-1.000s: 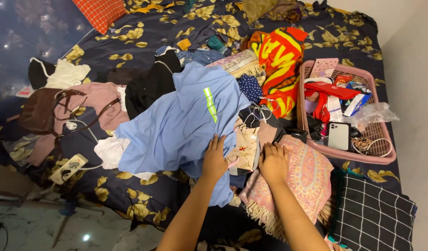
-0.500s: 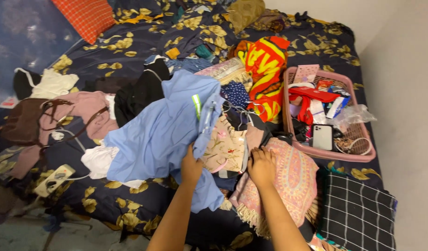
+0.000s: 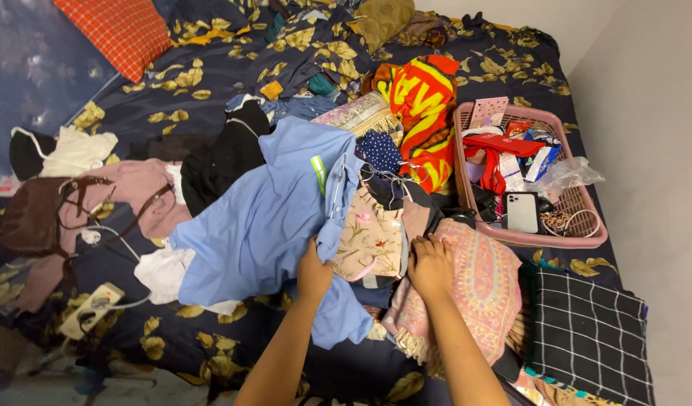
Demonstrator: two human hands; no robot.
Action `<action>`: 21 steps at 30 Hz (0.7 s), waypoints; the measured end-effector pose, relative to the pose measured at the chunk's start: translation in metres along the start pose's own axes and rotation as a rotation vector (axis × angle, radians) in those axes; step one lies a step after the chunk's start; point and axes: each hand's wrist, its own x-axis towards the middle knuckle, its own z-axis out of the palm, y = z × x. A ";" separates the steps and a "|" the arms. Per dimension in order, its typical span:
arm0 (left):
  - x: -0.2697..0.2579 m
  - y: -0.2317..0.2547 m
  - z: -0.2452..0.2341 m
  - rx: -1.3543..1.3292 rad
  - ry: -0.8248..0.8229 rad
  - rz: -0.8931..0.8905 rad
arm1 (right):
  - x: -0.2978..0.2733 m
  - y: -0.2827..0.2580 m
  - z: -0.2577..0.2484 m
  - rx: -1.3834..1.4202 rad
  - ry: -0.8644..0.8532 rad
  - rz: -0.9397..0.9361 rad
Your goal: Buttoning and organizing shirts on a bed and hanging one in a wardrobe.
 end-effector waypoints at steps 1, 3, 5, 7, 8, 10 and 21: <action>0.005 -0.002 -0.003 0.003 -0.005 0.010 | 0.000 -0.002 0.000 0.000 0.007 0.009; 0.013 -0.006 -0.007 0.050 -0.099 0.037 | -0.001 -0.002 -0.001 -0.015 -0.001 0.010; 0.019 -0.007 -0.013 0.021 -0.144 0.059 | -0.001 -0.004 -0.002 -0.027 0.007 0.021; 0.026 -0.014 -0.016 -0.005 -0.190 0.077 | 0.000 -0.006 -0.001 -0.037 0.012 0.034; 0.030 -0.020 -0.017 -0.003 -0.250 0.052 | -0.001 -0.006 0.000 -0.038 0.021 0.035; 0.042 -0.035 -0.019 0.002 -0.316 0.030 | 0.000 -0.006 0.000 -0.042 0.030 0.045; 0.111 0.049 -0.151 -0.273 -0.829 0.339 | 0.124 -0.030 -0.050 0.428 0.339 -0.015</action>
